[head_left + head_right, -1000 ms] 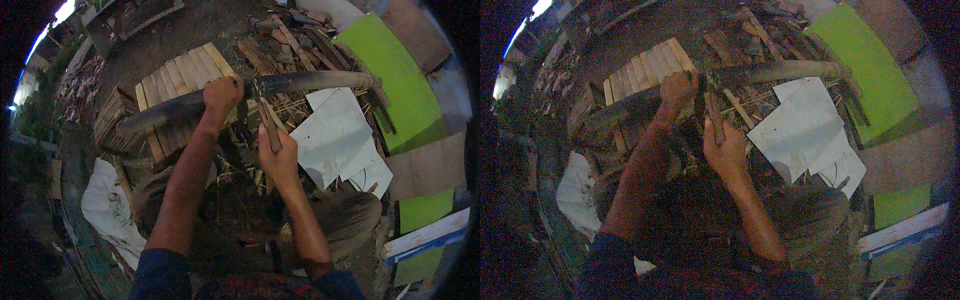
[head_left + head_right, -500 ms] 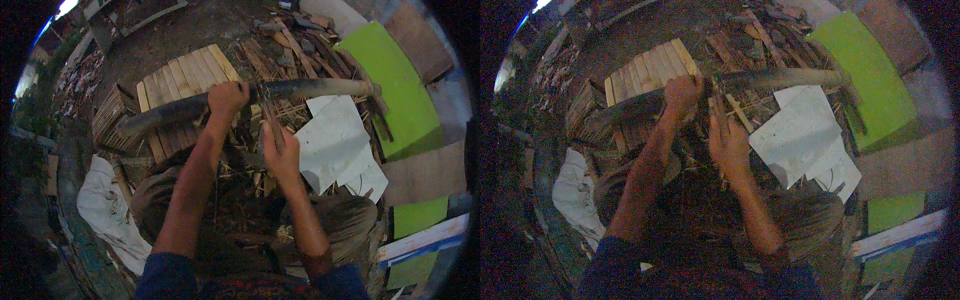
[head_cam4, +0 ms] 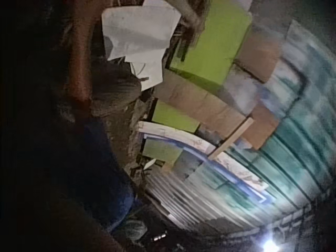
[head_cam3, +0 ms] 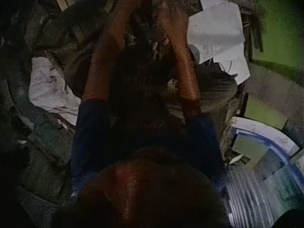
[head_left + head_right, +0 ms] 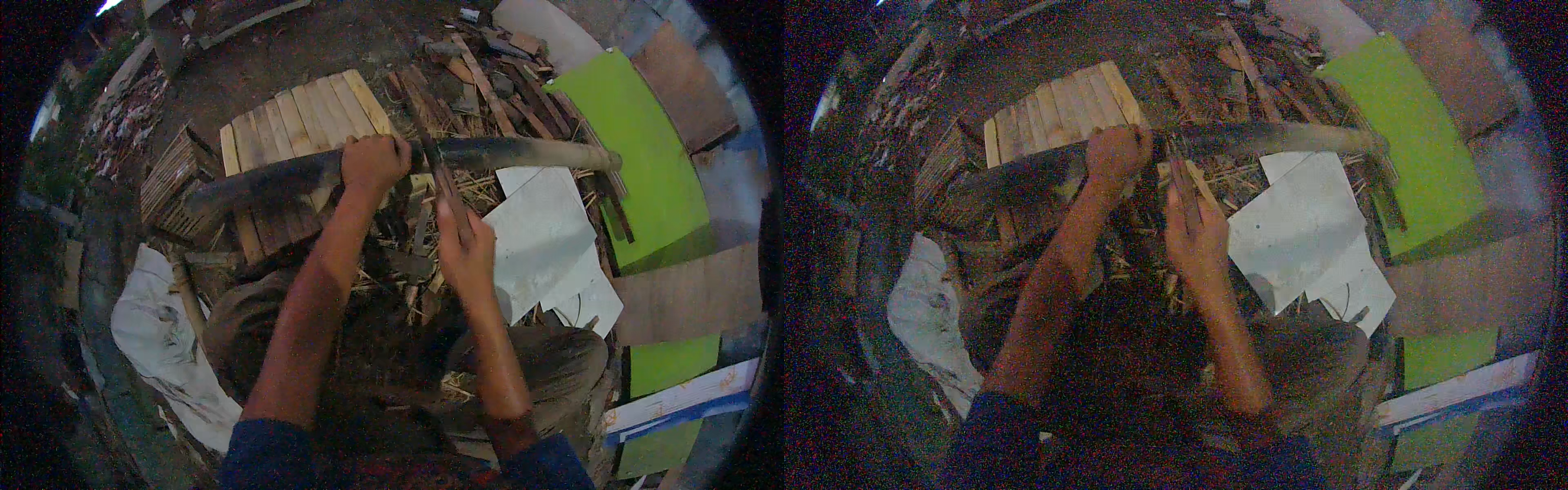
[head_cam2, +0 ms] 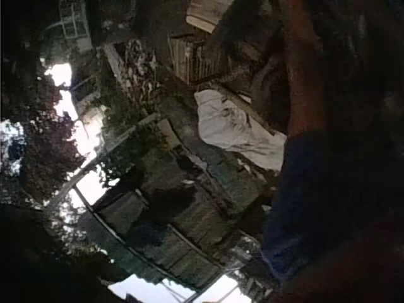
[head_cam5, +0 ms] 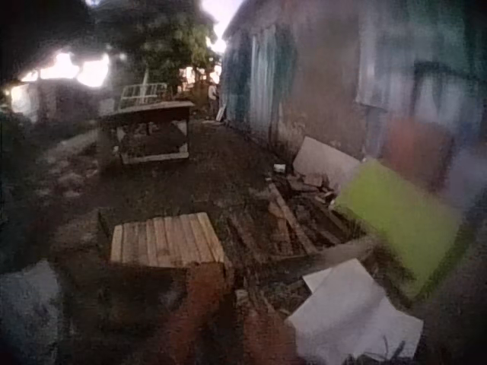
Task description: The person sits on the ground and uses a machete to split a long bamboo pole into smaller sections. They repeatedly strike the bamboo to separate it, then handle the split pieces.
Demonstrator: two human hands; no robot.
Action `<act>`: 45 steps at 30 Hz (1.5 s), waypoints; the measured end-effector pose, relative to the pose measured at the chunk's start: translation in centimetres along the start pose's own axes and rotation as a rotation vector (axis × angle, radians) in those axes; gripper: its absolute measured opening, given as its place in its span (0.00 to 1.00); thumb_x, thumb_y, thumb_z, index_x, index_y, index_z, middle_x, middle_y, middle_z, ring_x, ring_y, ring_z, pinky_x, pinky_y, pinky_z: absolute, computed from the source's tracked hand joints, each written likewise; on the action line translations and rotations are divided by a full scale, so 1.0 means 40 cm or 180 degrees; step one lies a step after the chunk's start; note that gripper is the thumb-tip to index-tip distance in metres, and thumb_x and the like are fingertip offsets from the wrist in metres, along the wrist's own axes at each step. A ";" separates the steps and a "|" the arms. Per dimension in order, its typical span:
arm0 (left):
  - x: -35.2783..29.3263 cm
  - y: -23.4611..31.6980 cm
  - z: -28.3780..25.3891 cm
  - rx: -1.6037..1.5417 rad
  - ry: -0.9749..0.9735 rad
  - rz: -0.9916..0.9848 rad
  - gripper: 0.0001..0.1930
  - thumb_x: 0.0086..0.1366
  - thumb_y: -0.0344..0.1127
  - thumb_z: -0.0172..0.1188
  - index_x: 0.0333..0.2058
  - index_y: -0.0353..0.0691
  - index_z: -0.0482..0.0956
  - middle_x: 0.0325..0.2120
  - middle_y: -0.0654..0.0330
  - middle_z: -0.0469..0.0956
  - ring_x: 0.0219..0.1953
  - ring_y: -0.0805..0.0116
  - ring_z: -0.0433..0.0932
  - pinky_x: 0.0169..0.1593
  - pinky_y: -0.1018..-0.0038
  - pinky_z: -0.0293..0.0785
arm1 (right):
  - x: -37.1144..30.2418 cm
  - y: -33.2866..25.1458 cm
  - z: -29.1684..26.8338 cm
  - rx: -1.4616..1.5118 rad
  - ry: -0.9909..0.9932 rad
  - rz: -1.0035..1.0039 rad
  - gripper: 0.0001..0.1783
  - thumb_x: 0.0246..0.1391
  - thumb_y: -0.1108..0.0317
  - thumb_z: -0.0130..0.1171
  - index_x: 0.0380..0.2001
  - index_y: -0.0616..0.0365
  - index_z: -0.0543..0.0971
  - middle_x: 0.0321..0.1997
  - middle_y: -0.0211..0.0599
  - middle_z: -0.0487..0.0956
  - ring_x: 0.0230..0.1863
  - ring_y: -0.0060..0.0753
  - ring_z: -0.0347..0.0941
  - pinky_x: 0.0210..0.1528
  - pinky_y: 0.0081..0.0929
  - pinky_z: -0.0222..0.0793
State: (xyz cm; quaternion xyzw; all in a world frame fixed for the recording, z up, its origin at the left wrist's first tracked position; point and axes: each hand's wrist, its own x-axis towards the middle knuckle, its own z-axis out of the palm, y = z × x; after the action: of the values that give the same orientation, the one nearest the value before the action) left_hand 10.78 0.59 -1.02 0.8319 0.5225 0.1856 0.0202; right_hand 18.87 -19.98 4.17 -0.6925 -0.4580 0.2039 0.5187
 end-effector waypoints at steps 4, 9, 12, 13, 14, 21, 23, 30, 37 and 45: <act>0.031 0.026 -0.021 -0.0014 -0.0252 0.0172 0.25 0.64 0.51 0.47 0.27 0.37 0.85 0.25 0.48 0.83 0.30 0.51 0.83 0.50 0.58 0.71 | -0.333 -0.042 -0.190 0.0010 -0.0197 0.0494 0.12 0.66 0.65 0.54 0.38 0.65 0.79 0.21 0.20 0.71 0.23 0.12 0.63 0.25 0.18 0.57; -0.004 -0.017 0.016 0.0157 0.0368 0.0225 0.23 0.64 0.51 0.49 0.27 0.38 0.85 0.25 0.51 0.83 0.30 0.53 0.83 0.48 0.57 0.71 | -0.113 -0.066 -0.069 -0.0143 -0.0168 0.0199 0.16 0.65 0.60 0.56 0.33 0.65 0.77 0.18 0.27 0.70 0.22 0.20 0.64 0.25 0.27 0.60; -0.003 0.022 0.026 0.0170 0.0533 0.0366 0.21 0.63 0.50 0.51 0.28 0.39 0.86 0.26 0.51 0.84 0.32 0.55 0.83 0.47 0.58 0.72 | 0.091 -0.004 0.022 -0.0183 0.0080 -0.0285 0.19 0.65 0.57 0.55 0.32 0.66 0.78 0.18 0.32 0.71 0.22 0.22 0.66 0.26 0.28 0.61; 0.004 0.032 0.012 0.0230 0.0343 0.0332 0.20 0.63 0.49 0.51 0.29 0.40 0.86 0.27 0.51 0.84 0.33 0.55 0.83 0.47 0.58 0.72 | 0.106 0.001 0.022 -0.0336 0.0126 -0.0338 0.18 0.65 0.58 0.55 0.32 0.66 0.77 0.18 0.30 0.72 0.22 0.20 0.66 0.26 0.27 0.61; -0.001 0.022 0.005 0.0300 0.0141 0.0261 0.20 0.63 0.49 0.52 0.29 0.40 0.85 0.28 0.51 0.84 0.33 0.56 0.83 0.47 0.59 0.72 | 0.106 0.002 0.035 -0.0484 0.0131 -0.0391 0.18 0.66 0.58 0.54 0.31 0.65 0.77 0.18 0.29 0.72 0.23 0.19 0.66 0.26 0.27 0.61; -0.063 0.009 0.024 -0.0044 0.0690 0.0968 0.18 0.62 0.47 0.52 0.37 0.40 0.84 0.31 0.53 0.83 0.36 0.57 0.82 0.48 0.61 0.71 | -0.059 0.012 0.087 0.0436 0.0390 0.0146 0.14 0.65 0.63 0.56 0.29 0.62 0.76 0.20 0.26 0.73 0.24 0.17 0.66 0.26 0.24 0.62; -0.075 0.018 0.011 -0.0069 0.0685 0.0777 0.17 0.63 0.46 0.52 0.35 0.40 0.84 0.31 0.52 0.83 0.35 0.54 0.82 0.47 0.59 0.72 | -0.056 0.050 0.088 0.0379 0.0338 -0.0006 0.13 0.64 0.64 0.56 0.29 0.62 0.76 0.20 0.27 0.73 0.23 0.16 0.66 0.26 0.24 0.62; -0.088 0.066 0.011 -0.0051 0.0748 0.0478 0.17 0.64 0.46 0.52 0.35 0.40 0.83 0.34 0.50 0.83 0.36 0.51 0.82 0.47 0.53 0.72 | -0.081 0.208 0.045 0.0344 0.0375 -0.0371 0.12 0.64 0.65 0.54 0.30 0.64 0.76 0.21 0.29 0.74 0.24 0.18 0.67 0.25 0.24 0.62; -0.088 0.004 0.059 0.0170 0.1411 0.0460 0.18 0.63 0.46 0.52 0.31 0.39 0.85 0.31 0.53 0.83 0.37 0.54 0.81 0.50 0.62 0.69 | -0.199 0.000 -0.083 0.0141 0.0627 -0.0614 0.12 0.61 0.63 0.59 0.33 0.62 0.77 0.23 0.37 0.78 0.21 0.31 0.75 0.26 0.31 0.71; -0.076 0.038 0.019 -0.0001 0.0723 -0.0141 0.23 0.65 0.53 0.50 0.38 0.40 0.84 0.32 0.50 0.83 0.37 0.48 0.82 0.52 0.52 0.70 | -0.355 0.035 -0.158 0.0371 -0.0177 -0.0212 0.16 0.62 0.59 0.58 0.44 0.62 0.76 0.31 0.31 0.78 0.31 0.20 0.72 0.34 0.23 0.68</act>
State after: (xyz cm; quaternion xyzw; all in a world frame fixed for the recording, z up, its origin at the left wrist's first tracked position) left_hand 11.17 -2.63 -2.25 0.7938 0.5397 0.2783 -0.0349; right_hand 17.19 -35.43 2.57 -0.6396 -0.4824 0.2320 0.5517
